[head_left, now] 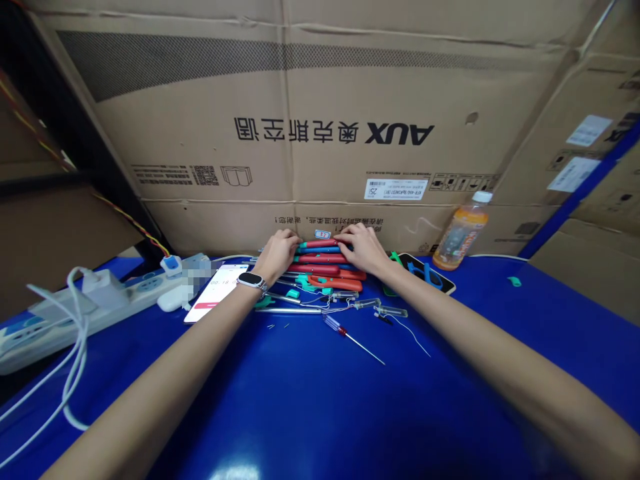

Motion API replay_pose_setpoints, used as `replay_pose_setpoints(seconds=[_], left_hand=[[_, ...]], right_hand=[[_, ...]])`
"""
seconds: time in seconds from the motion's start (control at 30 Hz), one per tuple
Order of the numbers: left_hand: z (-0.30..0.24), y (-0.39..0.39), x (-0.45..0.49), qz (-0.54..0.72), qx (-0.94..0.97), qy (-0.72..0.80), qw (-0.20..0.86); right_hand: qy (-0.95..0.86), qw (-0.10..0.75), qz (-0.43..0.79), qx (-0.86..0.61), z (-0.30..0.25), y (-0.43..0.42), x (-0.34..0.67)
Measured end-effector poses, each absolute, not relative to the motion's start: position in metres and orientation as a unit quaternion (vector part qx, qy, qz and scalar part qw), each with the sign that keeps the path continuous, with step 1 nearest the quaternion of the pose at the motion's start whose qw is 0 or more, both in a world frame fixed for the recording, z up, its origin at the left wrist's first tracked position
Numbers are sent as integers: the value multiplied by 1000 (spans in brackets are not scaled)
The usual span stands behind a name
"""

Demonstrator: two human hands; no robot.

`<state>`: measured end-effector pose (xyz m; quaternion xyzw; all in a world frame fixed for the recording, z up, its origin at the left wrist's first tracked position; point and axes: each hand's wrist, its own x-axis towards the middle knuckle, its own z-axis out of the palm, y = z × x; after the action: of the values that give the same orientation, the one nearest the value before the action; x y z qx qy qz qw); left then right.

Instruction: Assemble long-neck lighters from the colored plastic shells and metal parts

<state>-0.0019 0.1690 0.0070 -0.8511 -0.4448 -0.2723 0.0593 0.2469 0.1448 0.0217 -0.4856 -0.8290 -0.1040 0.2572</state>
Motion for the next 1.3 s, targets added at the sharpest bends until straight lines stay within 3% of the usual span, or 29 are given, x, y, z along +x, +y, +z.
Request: replay_pose_setpoints(seconds=[0.47,0.77,0.93,1.1,1.3], left_hand=[[14,131,21,-330,-856,-389,89],[-3,109,94,-299,-910,-286,43],[0,109,124,-236,-921,-300,76],[15,117,142,-103,-934,-315,134],[26,143,166,-41,-942,-313,117]], right_hand=[[-758,333,-56,-558,11,68,300],[-685,205,-78,-694,1,38,308],[-672,129,-93,-723,2,48,298],[-663,101,-89,-736,6,61,294],[-648,119,-67,-750,8,64,294]])
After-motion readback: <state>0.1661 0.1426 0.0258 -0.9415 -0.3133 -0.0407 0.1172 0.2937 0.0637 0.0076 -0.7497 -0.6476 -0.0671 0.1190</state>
